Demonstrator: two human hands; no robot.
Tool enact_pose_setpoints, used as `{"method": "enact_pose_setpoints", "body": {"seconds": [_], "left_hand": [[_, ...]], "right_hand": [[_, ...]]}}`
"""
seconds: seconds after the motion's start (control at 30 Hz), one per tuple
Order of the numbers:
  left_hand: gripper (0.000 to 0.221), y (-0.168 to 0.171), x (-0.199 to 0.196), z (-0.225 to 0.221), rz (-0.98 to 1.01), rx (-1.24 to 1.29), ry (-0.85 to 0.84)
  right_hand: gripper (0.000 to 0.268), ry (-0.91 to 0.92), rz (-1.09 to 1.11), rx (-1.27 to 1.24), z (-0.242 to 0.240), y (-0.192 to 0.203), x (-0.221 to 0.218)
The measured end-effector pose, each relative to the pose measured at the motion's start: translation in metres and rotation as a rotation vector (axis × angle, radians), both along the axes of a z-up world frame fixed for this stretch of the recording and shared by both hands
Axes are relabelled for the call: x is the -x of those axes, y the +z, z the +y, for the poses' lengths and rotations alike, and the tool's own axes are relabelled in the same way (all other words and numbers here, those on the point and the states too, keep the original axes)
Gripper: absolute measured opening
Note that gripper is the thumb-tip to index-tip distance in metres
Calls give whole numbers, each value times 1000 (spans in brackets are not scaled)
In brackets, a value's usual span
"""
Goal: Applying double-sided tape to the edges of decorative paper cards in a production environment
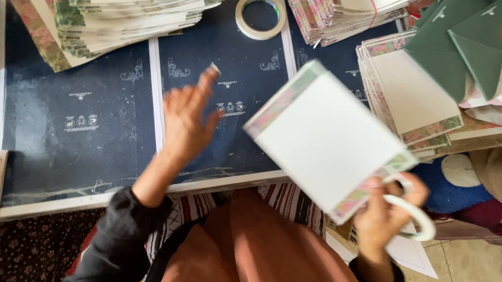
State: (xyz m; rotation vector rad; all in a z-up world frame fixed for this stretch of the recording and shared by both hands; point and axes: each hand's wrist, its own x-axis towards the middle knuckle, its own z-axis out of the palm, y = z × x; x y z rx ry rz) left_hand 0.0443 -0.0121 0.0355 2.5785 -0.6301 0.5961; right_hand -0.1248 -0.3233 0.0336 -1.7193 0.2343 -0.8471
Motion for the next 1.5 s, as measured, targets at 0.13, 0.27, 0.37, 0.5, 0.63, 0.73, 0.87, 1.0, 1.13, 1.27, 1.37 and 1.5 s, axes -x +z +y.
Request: {"method": "enact_pose_setpoints", "body": {"seconds": [0.13,0.27,0.37,0.5,0.63,0.73,0.87,1.0,1.13,1.27,1.37,1.5], "left_hand": [[66,33,-67,38,-354,-148,239],[57,50,-134,87,-657,-429,376],[98,92,-125,83,-341,-197,60],[97,49,-162,117,-648,-498,201],[72,40,-166,118,-635,-586,271],[57,30,-146,102,-735,-659,266],[57,24,-57,38,-651,-644,34],[62,3,25,-3,-462,-470,-133],[72,-4,30,2,-136,-267,-84],[81,-35,28,3,95,-245,81],[78,-22,62,-31,261,-150,74],[78,-30,69,-50,422,136,83]], "right_hand": [[38,-141,-124,-231,-75,4,-15],[35,-380,-133,-466,-153,-37,-40],[35,-386,-102,-457,-176,-46,-71],[46,-268,63,-404,-185,-50,-92],[64,-424,57,483,-135,-3,-74],[61,-428,-23,642,-108,1,-58],[57,-304,-40,548,-77,-9,-52],[56,-142,-97,549,-30,-1,-61],[50,-46,-25,508,7,-10,-65],[34,135,-25,468,44,-22,-64],[33,320,19,497,80,2,-56],[28,397,59,490,113,6,-50]]}}
